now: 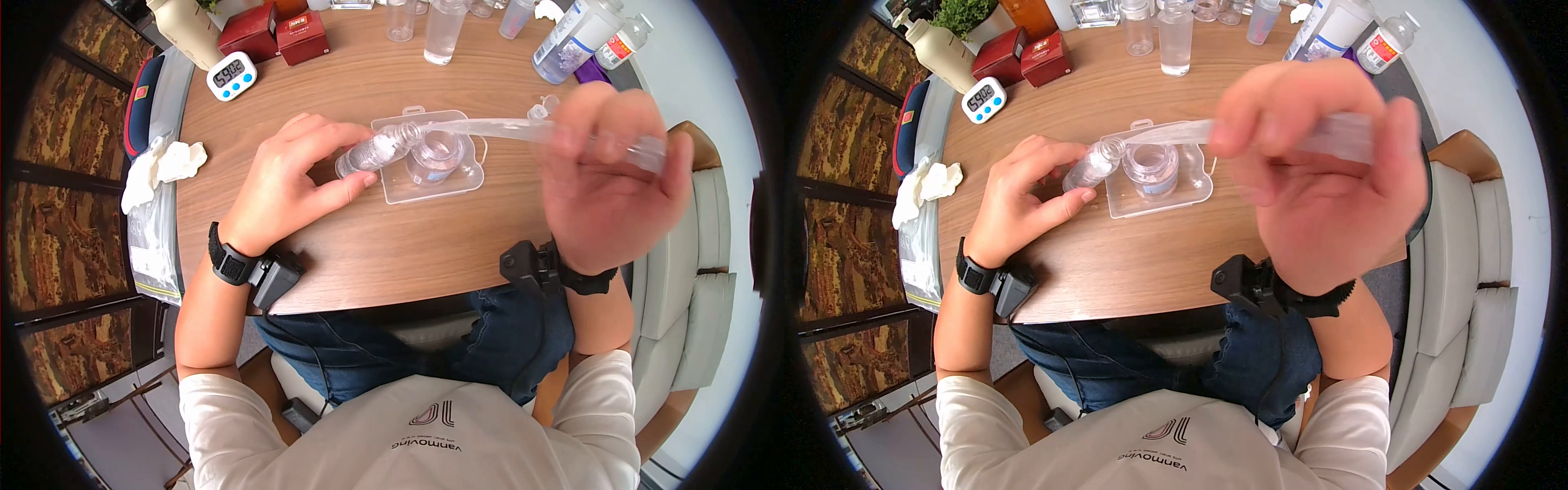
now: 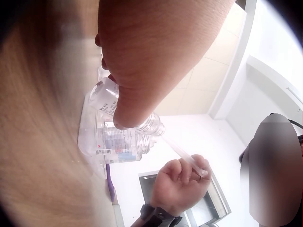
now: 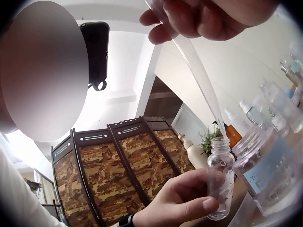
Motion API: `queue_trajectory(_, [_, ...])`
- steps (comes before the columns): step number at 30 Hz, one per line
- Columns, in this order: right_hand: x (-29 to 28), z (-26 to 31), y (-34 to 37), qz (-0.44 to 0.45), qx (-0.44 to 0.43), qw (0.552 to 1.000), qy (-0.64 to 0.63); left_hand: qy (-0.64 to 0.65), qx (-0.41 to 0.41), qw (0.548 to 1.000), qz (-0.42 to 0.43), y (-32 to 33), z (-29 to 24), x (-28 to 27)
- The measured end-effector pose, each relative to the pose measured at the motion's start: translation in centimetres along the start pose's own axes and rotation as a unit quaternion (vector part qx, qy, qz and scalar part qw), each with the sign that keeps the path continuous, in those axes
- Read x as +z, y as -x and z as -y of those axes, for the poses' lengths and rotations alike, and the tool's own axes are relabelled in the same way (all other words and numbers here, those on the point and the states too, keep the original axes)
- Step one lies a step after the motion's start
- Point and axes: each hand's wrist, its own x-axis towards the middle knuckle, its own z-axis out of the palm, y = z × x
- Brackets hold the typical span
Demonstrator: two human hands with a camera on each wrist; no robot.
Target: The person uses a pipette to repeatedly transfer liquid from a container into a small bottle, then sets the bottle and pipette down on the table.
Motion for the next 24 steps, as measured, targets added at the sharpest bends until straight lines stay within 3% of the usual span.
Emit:
queue_trajectory(4, [-0.2, 0.8, 0.1, -0.006, 0.011, 1.0, 0.022, 0.003, -0.01, 1.0, 0.0, 0.1, -0.1, -0.1])
queue_trajectory(8, [2.8, -2.5, -0.1, -0.061, 0.144, 0.97, 0.186, 0.006, -0.003, 1.0, 0.001, 0.0, -0.1, 0.0])
queue_trajectory(11, [3.3, -3.3, -0.3, -0.059, 0.205, 0.957, 0.198, 0.009, -0.027, 1.0, 0.007, 0.0, -0.4, -0.2])
queue_trajectory(21, [2.5, -3.3, -0.6, -0.051, 0.216, 0.955, 0.195, 0.005, -0.016, 1.0, 0.004, 0.1, -0.1, -0.1])
queue_trajectory(24, [1.9, -3.9, -0.1, -0.062, 0.204, 0.971, 0.105, 0.013, -0.038, 0.999, 0.006, 0.2, -0.4, -0.1])
